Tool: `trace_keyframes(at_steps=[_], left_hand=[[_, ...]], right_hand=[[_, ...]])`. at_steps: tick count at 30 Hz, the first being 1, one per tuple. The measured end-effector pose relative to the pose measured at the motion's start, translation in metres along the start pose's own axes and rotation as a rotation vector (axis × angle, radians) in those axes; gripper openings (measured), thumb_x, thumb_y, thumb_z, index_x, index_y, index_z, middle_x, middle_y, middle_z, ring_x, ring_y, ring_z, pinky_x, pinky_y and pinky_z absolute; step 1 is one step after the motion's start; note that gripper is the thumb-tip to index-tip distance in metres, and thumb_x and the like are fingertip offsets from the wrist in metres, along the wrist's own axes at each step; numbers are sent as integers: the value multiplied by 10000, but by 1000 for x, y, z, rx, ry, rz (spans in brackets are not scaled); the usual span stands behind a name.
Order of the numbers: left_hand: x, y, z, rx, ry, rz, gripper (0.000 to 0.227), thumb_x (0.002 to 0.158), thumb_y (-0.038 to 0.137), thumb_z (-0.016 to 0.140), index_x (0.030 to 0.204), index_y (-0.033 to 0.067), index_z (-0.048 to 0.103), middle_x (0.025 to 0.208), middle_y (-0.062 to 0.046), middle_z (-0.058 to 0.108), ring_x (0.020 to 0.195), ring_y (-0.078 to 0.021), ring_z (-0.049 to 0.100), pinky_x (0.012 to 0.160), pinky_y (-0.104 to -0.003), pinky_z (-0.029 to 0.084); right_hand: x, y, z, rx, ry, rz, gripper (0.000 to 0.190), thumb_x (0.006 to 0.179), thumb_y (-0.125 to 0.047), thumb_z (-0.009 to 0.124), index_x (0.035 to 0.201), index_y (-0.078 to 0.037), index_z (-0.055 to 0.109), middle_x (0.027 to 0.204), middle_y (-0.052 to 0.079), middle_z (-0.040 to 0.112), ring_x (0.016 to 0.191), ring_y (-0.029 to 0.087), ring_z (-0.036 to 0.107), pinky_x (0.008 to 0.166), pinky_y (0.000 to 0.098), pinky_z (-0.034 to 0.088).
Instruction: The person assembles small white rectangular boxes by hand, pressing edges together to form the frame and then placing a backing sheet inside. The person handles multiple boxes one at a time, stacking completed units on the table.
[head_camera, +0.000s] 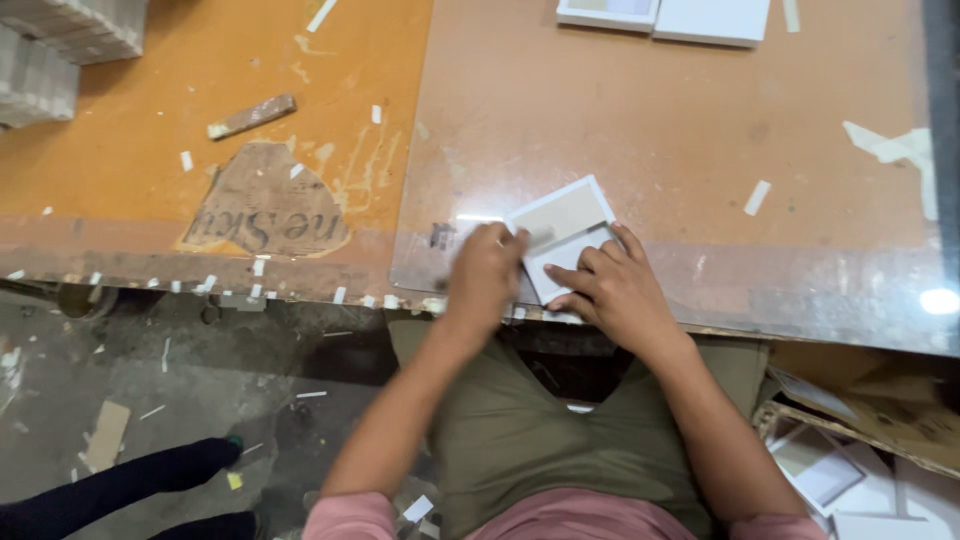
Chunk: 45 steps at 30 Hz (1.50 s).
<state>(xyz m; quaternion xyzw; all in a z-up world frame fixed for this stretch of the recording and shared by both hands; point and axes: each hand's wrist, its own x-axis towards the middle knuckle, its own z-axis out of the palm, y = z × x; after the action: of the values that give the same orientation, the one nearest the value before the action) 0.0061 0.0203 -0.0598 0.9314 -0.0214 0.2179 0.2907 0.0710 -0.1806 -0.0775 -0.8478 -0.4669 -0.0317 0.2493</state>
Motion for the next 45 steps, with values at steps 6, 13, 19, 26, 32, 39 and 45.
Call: trace_keyframes(at_steps=[6,13,19,26,32,39,45], left_hand=[[-68,51,-3,-78,6,-123,240,828,-70,645,1056,-35,715,811,-164,503,822,-357,564,716,-471,453],[-81,60,-18,-128,52,-233,235,844,-66,658,1059,-18,740,815,-139,558,797,-315,584,682,-442,466],[-46,47,-15,117,46,-142,281,801,-29,672,1076,-10,724,849,-150,573,851,-347,589,725,-471,472],[-72,63,16,207,-63,-141,383,745,-52,647,1125,-67,685,926,-177,584,878,-371,594,748,-482,488],[-93,85,7,117,-43,-246,330,800,-27,647,1126,-61,686,933,-182,598,905,-379,607,759,-495,490],[-60,74,-13,36,87,-267,211,880,5,652,1086,-26,687,872,-190,594,849,-394,618,725,-501,491],[36,39,26,178,92,-71,295,818,-24,613,1104,-52,682,972,-166,621,936,-365,629,750,-469,544]], right_hand=[[-2,2,-2,56,12,1,410,776,-361,752,1164,-229,779,834,43,582,939,259,581,1195,523,288],[0,-3,-10,71,-93,19,507,691,-455,808,1125,-194,786,783,47,580,864,249,582,1177,540,269],[-1,-7,-5,31,-10,-14,327,830,-357,772,1110,-189,790,840,47,594,932,263,586,1162,543,278],[-3,3,2,81,-48,2,365,802,-296,768,1153,-200,793,839,32,602,940,239,600,1206,542,269],[4,6,-13,196,-99,20,598,601,-485,871,1110,-178,800,830,36,608,959,234,601,1224,559,226],[-11,-40,-7,31,247,81,555,524,-497,897,901,-101,797,1253,213,504,1245,451,384,1124,712,119],[-29,-52,22,153,366,241,312,714,-273,876,905,-56,761,1393,263,479,1328,481,387,1114,556,367]])
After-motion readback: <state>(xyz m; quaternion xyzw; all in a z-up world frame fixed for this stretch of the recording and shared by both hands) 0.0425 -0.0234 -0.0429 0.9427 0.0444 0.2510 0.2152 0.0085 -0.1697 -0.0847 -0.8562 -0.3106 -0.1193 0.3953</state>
